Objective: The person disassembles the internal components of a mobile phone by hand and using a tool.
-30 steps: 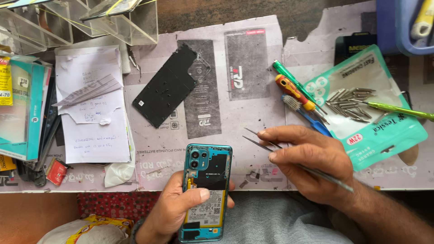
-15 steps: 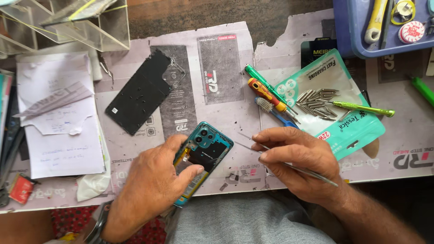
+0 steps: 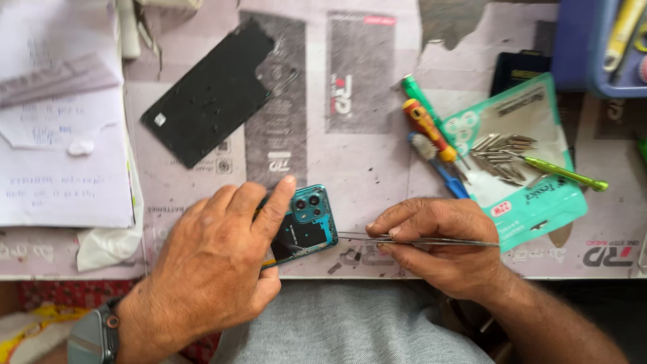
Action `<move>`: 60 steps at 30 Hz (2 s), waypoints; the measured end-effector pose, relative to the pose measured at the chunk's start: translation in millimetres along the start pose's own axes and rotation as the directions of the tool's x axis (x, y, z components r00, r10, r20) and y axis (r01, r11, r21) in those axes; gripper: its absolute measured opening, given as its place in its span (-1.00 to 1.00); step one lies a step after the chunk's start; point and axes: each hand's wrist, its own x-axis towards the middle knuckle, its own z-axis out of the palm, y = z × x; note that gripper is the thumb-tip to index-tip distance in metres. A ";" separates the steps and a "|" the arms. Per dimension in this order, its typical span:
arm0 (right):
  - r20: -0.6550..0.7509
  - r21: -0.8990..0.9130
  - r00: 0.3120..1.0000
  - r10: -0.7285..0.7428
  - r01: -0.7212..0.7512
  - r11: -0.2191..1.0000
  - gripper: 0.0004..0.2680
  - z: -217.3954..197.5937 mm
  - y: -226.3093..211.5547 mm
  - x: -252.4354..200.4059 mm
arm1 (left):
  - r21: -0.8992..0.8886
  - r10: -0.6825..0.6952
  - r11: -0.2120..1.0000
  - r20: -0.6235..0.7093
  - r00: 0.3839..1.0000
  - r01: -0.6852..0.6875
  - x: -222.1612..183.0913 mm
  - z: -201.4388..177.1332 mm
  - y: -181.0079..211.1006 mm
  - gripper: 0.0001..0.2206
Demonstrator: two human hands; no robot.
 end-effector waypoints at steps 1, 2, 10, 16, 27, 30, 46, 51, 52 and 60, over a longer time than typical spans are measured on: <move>0.027 -0.006 1.000 0.013 -0.013 1.000 -0.84 1.0 -0.1 3.6 | 0.006 0.017 1.000 -0.004 1.000 -0.017 -1.0 0.7 -2.7 -0.03; 0.052 -0.013 0.998 0.030 -0.029 0.999 -0.83 1.5 -1.0 6.9 | 0.009 0.035 0.999 -0.006 0.999 -0.035 -1.5 1.8 -5.0 -0.03; 0.331 -0.353 0.914 -0.236 0.352 0.867 -0.80 6.3 -19.3 34.1 | -0.085 0.106 0.991 0.082 0.991 -0.099 -2.9 6.5 -21.9 -0.06; 0.325 -0.262 0.905 -0.273 0.364 0.894 -0.79 1.8 -15.5 30.7 | -0.067 0.159 0.984 -0.047 0.986 -0.162 -7.6 13.8 -29.9 -0.07; 0.286 -0.262 0.927 -0.244 0.321 0.910 -0.77 -7.3 -17.1 22.3 | -0.052 0.116 0.992 -0.021 0.993 -0.117 -2.2 -4.4 -21.8 -0.10; 0.215 -0.292 0.953 -0.211 0.269 0.918 -0.79 -5.7 -16.0 15.7 | -0.107 0.120 0.987 -0.017 0.993 -0.121 0.7 -10.1 -18.7 -0.11; 0.422 -0.696 0.881 -0.215 0.467 0.546 -0.71 -1.5 -16.3 15.3 | -0.001 0.180 0.984 -0.078 0.981 -0.181 -8.5 -4.2 -26.3 -0.18; 0.470 -0.711 0.862 -0.193 0.498 0.496 -0.69 1.9 -14.3 15.8 | -0.021 0.169 0.985 -0.076 0.983 -0.171 -11.8 1.5 -29.2 -0.19; 0.478 -0.709 0.856 -0.196 0.507 0.490 -0.68 2.2 -14.0 17.1 | -0.013 0.174 0.984 -0.085 0.981 -0.176 -11.5 0.7 -28.8 -0.20; 0.464 -0.712 0.867 -0.181 0.487 0.506 -0.77 5.2 -12.0 21.0 | -0.070 0.140 0.987 -0.059 0.988 -0.144 -10.2 -3.7 -25.6 -0.22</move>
